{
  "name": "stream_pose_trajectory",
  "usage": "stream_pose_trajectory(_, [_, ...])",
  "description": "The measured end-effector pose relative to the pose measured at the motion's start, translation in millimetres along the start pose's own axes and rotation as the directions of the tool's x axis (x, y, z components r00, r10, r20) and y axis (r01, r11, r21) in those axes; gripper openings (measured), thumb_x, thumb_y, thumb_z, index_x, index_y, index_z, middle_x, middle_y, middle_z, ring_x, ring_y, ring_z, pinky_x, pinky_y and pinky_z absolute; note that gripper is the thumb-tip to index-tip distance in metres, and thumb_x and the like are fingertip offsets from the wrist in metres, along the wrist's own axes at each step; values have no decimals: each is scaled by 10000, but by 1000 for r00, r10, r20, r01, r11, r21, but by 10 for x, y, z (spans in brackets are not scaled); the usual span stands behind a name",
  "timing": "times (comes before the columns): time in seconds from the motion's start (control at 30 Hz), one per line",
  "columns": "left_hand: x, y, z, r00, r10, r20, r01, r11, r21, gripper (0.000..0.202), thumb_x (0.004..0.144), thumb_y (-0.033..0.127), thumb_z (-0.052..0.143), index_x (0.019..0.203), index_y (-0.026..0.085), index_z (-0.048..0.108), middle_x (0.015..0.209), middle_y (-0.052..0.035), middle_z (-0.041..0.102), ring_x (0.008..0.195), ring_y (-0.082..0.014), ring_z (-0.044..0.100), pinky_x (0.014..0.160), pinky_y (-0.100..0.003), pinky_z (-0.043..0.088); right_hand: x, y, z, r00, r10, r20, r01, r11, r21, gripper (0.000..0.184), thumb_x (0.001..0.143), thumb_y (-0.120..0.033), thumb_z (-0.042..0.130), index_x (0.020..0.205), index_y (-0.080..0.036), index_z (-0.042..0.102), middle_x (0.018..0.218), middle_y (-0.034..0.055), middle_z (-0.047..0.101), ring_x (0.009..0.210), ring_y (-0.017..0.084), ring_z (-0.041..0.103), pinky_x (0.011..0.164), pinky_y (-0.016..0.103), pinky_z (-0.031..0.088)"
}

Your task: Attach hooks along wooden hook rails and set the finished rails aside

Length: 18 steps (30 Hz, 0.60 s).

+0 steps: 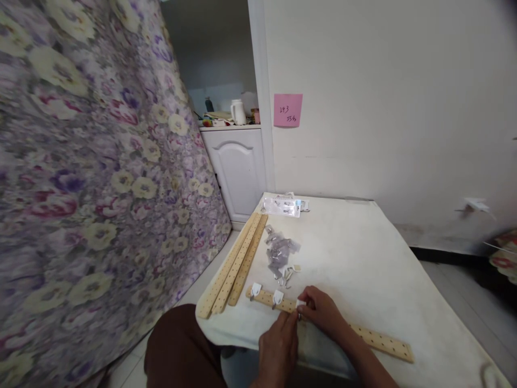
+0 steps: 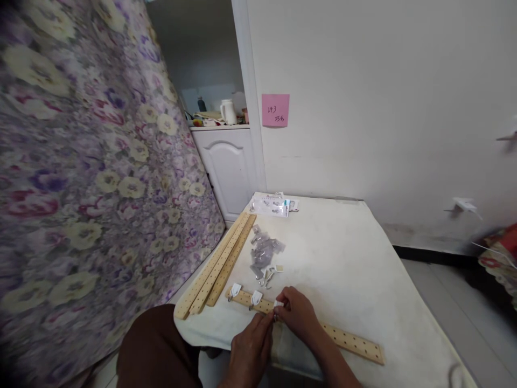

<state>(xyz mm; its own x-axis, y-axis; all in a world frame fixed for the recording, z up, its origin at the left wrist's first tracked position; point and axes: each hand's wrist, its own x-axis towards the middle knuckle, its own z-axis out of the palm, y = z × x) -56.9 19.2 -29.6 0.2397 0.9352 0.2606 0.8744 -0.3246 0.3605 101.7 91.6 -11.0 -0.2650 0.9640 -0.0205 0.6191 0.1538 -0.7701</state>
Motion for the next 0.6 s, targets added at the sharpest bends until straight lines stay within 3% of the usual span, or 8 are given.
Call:
stream_pose_trajectory(0.33, [7,0,-12,1000,-8,9,8,1000,-29,427,865,128,364,1262,255,458,1026,-55,628,859,-166,646,687,-243,514,1,-7,-26,1000,-17,17,17,1000,18,132,691,-231,609,812,-182,633,723,-6,605,645,125,523,611,220,376])
stream_pose_trajectory(0.6, [11,4,-6,999,-49,-20,47,996,-71,403,883,172,366,1256,278,476,998,-37,644,834,-150,653,690,-224,516,-6,86,-10,998,-62,20,61,996,58,258,729,-283,600,965,-180,627,806,20,637,672,138,557,649,240,419])
